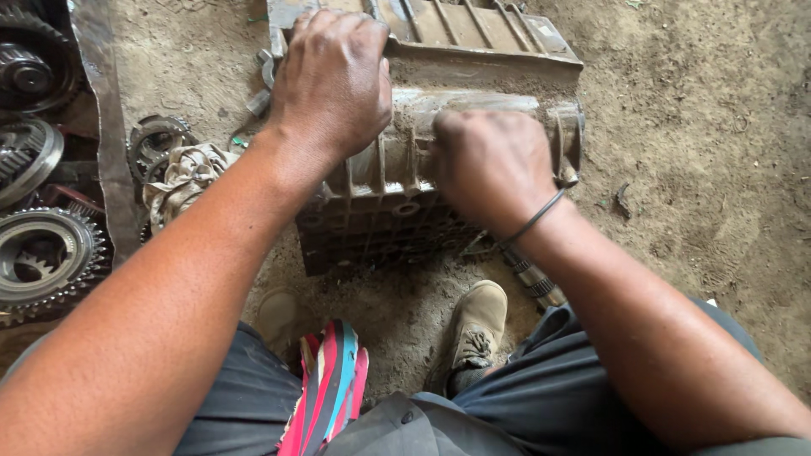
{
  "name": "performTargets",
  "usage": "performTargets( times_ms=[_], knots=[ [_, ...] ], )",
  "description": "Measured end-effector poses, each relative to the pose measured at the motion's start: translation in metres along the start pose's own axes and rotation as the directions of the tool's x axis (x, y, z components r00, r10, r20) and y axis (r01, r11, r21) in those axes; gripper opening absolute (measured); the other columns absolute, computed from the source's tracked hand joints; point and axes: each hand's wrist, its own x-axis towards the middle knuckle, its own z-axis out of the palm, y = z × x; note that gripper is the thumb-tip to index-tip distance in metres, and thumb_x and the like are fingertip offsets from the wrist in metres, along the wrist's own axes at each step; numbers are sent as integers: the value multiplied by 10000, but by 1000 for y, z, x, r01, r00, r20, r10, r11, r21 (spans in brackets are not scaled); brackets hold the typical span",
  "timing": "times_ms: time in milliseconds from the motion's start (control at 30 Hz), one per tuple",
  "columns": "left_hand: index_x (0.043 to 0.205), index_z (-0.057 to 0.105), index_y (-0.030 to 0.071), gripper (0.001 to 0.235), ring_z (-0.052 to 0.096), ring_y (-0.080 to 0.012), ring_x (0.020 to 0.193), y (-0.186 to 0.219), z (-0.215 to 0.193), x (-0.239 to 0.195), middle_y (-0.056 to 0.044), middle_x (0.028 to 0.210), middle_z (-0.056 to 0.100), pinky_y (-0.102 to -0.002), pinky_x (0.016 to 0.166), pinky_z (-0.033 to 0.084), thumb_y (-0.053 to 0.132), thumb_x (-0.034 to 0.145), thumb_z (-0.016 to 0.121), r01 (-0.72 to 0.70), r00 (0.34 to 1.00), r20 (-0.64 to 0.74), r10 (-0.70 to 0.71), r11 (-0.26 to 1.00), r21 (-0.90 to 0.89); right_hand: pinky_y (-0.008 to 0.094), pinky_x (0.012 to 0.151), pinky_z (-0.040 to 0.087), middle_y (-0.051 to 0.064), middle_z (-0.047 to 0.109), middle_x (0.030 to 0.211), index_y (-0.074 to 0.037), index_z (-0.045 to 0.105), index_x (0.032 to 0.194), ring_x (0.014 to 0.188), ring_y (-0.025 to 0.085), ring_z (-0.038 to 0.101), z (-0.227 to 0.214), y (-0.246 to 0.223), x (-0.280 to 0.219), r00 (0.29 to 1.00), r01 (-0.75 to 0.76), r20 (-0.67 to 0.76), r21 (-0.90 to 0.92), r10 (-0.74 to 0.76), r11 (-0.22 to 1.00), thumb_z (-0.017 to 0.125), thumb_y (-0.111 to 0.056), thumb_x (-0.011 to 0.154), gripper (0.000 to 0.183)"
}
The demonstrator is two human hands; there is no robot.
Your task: The person uses a small metal scraper to remove grime and residue from the surface of a large metal engine block. They work methodically across the top and side surfaces, scraping away dirt and debris.
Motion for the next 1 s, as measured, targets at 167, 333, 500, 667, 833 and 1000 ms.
performTargets(
  times_ms=[167,333,500,667,833,1000],
  knots=[
    [1046,712,-44,180,717,-365,943,-4,5,-3,-256,961,729,-538,1020,502,-12,930,579,-7,1000,-25,7,1000,-13,460,604,545,116,687,700,-142,742,863,632,291,681,8,6,3,960,-216,175,-27,218,976,669,-288,997,211],
    [1003,713,-61,165,719,-364,919,1,2,-3,-263,930,729,-543,1016,511,-1,917,585,21,1000,10,-21,999,-26,460,651,554,91,721,753,-143,757,869,692,264,702,8,10,6,944,-280,206,90,257,956,653,-302,994,228],
    [1044,714,-42,210,722,-357,899,0,0,-3,-253,930,729,-527,1014,529,-62,912,552,42,999,14,-40,994,-100,449,691,564,71,735,789,-172,767,923,709,225,696,3,6,11,910,-336,295,107,293,936,655,-355,993,225],
    [934,713,-27,180,724,-336,846,-1,2,3,-228,877,730,-568,1021,515,-56,869,548,-4,1000,-26,2,999,-48,399,701,579,40,739,810,-165,754,923,702,172,686,9,17,13,805,-492,459,161,377,855,623,-393,1000,274],
    [914,704,-8,187,711,-322,799,-3,3,1,-218,851,718,-543,970,547,-74,881,532,49,998,28,-47,996,-75,400,679,568,61,731,810,-150,758,944,704,181,670,19,16,12,867,-398,390,164,311,903,613,-307,1030,231],
    [887,692,1,170,699,-300,775,-2,2,-3,-193,826,709,-531,954,556,-70,855,542,5,1000,-21,-6,999,-42,421,666,574,57,728,835,-174,748,950,716,202,688,10,8,11,851,-442,383,152,359,884,656,-340,984,193]
  ],
)
